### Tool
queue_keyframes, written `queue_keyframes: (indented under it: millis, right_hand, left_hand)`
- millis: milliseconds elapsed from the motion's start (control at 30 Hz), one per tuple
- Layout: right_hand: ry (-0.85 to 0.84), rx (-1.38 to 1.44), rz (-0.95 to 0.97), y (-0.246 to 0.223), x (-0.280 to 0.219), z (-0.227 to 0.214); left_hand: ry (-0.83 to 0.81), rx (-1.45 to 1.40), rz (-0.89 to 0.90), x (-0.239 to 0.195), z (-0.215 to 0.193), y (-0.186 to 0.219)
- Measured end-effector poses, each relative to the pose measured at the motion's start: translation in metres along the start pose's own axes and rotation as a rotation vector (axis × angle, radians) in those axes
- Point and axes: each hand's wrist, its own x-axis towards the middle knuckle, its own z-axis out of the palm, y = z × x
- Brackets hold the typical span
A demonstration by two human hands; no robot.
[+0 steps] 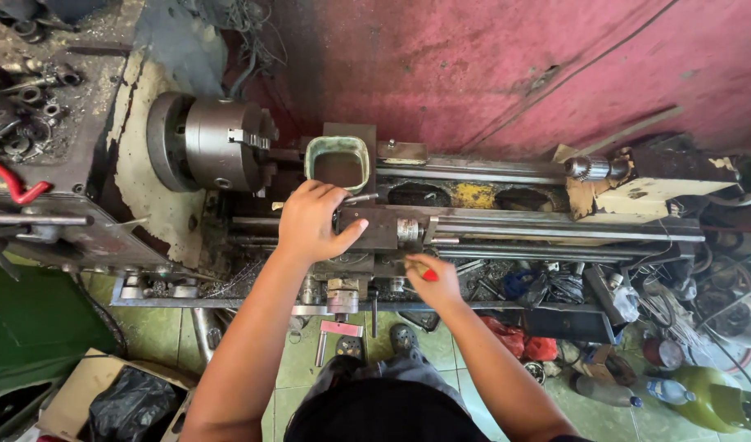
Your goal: Cleaning and lubricating a lathe machine using a brush and liquid
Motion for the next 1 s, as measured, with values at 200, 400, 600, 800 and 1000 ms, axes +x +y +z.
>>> queue_keyframes:
  millis: [200,400,600,800,1000]
  right_hand:
    - [0.105,-0.097,-0.068,-0.012,0.009,-0.004]
    - [-0.006,-0.105,-0.101,0.013,0.003,0.003]
    - [0.028,-0.062,-0.197,0.019,0.004,-0.023]
    - [0.101,0.039,-0.118,-0.015,0.003,-0.008]
    - [0.010,-0.105,-0.011,-0.013,-0.004,0.037]
  left_hand:
    - [0.008,-0.015,-0.016,0.002,-0.002,0.003]
    - [0.014,0.001,-0.002,0.003,-0.001,0.002]
    - [0.003,0.005,-0.009,0.006,-0.003,0.006]
    - [-0.002,0.006,-0.010,0.007,-0.004,0.007]
    - [-0.010,0.017,-0.011,0.004,-0.001,0.002]
